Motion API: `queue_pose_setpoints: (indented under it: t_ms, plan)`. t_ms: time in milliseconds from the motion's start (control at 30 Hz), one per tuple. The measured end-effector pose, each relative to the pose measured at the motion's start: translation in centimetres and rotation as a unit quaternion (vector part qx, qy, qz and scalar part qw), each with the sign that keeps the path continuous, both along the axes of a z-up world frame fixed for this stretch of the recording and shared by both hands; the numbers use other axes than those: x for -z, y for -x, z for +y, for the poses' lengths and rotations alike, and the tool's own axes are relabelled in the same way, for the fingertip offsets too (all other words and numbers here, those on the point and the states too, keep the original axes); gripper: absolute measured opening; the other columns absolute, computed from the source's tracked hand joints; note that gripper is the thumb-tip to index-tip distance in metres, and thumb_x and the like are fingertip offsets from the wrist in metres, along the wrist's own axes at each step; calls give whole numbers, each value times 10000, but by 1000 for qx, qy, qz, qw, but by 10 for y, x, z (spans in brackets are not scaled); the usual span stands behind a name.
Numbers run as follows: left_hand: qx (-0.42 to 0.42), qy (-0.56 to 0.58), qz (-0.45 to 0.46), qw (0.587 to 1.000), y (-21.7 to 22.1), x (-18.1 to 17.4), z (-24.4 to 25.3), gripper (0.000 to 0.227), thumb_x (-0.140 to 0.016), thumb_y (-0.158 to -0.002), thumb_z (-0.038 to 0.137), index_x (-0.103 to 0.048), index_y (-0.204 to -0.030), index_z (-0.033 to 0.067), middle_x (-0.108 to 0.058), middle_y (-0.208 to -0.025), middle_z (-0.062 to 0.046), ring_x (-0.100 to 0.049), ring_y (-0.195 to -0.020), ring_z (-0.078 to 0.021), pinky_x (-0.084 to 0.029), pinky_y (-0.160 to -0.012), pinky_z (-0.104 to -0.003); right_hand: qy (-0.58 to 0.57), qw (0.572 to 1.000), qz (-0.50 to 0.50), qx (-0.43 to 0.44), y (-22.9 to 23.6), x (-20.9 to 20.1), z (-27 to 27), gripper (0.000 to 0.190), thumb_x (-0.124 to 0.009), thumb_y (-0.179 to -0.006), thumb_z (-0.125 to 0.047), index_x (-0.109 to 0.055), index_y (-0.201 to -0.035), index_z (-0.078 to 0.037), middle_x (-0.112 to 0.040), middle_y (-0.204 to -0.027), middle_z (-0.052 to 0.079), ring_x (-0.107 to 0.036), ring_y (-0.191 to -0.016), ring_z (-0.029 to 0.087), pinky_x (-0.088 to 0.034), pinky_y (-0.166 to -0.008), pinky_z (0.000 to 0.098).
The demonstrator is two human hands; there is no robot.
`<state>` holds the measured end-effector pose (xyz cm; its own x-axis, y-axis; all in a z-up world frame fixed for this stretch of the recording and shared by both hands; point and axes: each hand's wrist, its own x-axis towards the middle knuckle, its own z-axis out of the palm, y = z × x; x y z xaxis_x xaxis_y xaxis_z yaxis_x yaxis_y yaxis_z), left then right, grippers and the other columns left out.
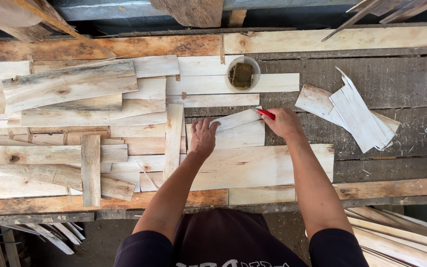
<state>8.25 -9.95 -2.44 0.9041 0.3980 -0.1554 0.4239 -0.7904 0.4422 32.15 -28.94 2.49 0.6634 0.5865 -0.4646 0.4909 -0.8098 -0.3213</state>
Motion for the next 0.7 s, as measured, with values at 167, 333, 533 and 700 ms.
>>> queue_pose_setpoints:
  t_ms: [167, 333, 533, 700]
  plan:
    - [-5, 2, 10, 1000, 2, -7, 0, 456, -604, -884, -10, -619, -1305, 164, -520, -1364, -88, -472, -1308, -282, -280, -1169, -536, 55, 998, 26, 34, -5, 1, 1, 349, -666, -965, -484, -769, -1220, -271, -778, -880, 48, -703, -699, 226, -582, -667, 409]
    - [4, 13, 5, 1000, 8, -11, 3, 461, -613, -859, -32, -629, -1274, 168, -521, -1371, -78, -473, -1311, -280, -309, -1161, -487, 101, 992, 45, 59, -7, -1, -1, 374, -650, -982, -510, -739, -1267, -285, -760, -878, 15, -673, -689, 169, -562, -651, 369]
    - [10, 14, 14, 1000, 23, -10, 4, 501, -594, -833, -86, -637, -1262, 170, -545, -1376, -75, -499, -1319, -274, -326, -1172, -457, 138, 987, 26, 79, -3, -8, -10, 413, -621, -979, -535, -725, -1304, -304, -767, -936, 41, -705, -802, 224, -567, -736, 412]
    - [149, 48, 76, 985, 40, -11, -4, 543, -586, -836, -70, -595, -1324, 168, -536, -1413, -95, -473, -1344, -256, -297, -1188, -493, 49, 987, 92, 120, 0, 15, -32, 482, -617, -981, -562, -729, -1218, -158, -762, -964, 111, -712, -838, 260, -543, -763, 429]
